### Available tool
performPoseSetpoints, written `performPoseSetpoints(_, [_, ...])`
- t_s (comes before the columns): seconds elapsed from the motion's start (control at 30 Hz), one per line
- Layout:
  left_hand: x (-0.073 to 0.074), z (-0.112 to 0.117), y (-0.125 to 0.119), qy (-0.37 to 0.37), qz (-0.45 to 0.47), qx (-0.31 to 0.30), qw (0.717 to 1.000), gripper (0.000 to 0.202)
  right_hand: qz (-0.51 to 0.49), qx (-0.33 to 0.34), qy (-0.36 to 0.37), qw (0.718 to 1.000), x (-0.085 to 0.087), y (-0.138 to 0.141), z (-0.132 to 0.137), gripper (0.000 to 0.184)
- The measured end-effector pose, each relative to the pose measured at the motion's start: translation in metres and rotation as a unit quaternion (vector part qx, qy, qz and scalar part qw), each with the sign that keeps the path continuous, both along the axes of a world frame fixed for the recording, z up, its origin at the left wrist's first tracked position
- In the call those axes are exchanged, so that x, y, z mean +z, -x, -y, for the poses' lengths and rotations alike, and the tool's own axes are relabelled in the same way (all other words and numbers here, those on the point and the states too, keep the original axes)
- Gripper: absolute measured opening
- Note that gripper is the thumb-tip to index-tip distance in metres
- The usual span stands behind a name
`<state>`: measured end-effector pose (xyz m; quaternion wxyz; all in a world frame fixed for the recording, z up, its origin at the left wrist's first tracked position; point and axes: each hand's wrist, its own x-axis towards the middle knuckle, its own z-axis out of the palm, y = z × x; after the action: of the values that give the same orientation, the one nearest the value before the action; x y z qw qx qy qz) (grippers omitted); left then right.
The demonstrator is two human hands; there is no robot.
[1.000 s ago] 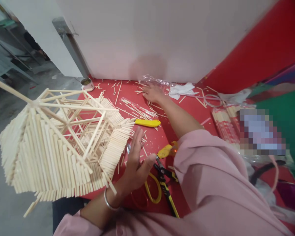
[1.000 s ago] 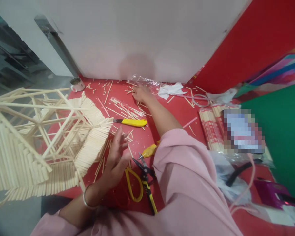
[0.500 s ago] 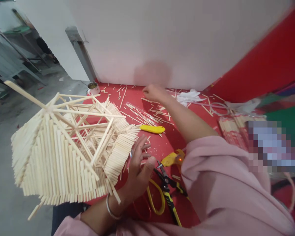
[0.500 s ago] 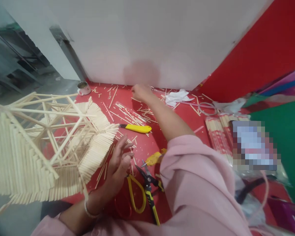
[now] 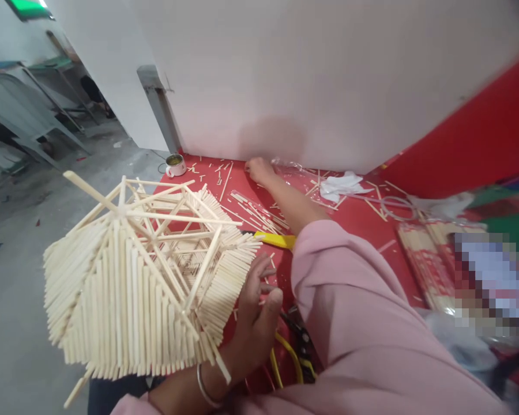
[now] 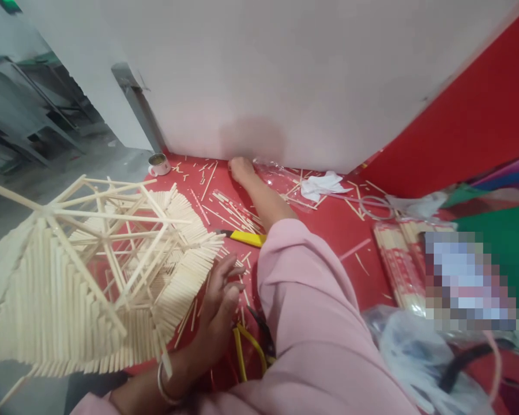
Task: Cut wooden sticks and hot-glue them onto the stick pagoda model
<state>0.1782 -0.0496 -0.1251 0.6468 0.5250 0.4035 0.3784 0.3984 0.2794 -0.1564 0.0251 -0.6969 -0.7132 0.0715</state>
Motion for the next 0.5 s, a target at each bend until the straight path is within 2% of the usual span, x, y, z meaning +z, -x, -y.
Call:
performPoseSetpoints(0.13, [-0.004,-0.002,-0.007,-0.005,0.035,-0.009,0.999,0.049,-0.002,0.000,0.006,1.000,0.002,-0.007,0.033,0.030])
performPoseSetpoints(0.3, [-0.015,-0.005,-0.014,-0.001,0.063,0.013,0.998,0.044,-0.029,0.000,0.045,0.999,0.004,0.001,0.063,0.021])
performPoseSetpoints(0.4, [-0.019,-0.009,-0.016,0.009,0.062,0.024,0.998,0.043,-0.067,-0.012,0.053,0.996,0.017,0.000,0.079,0.019])
performPoseSetpoints(0.5, [-0.017,-0.017,-0.018,0.054,0.074,0.034,0.995,0.039,-0.114,-0.025,0.041,0.992,0.038,-0.009,0.109,0.019])
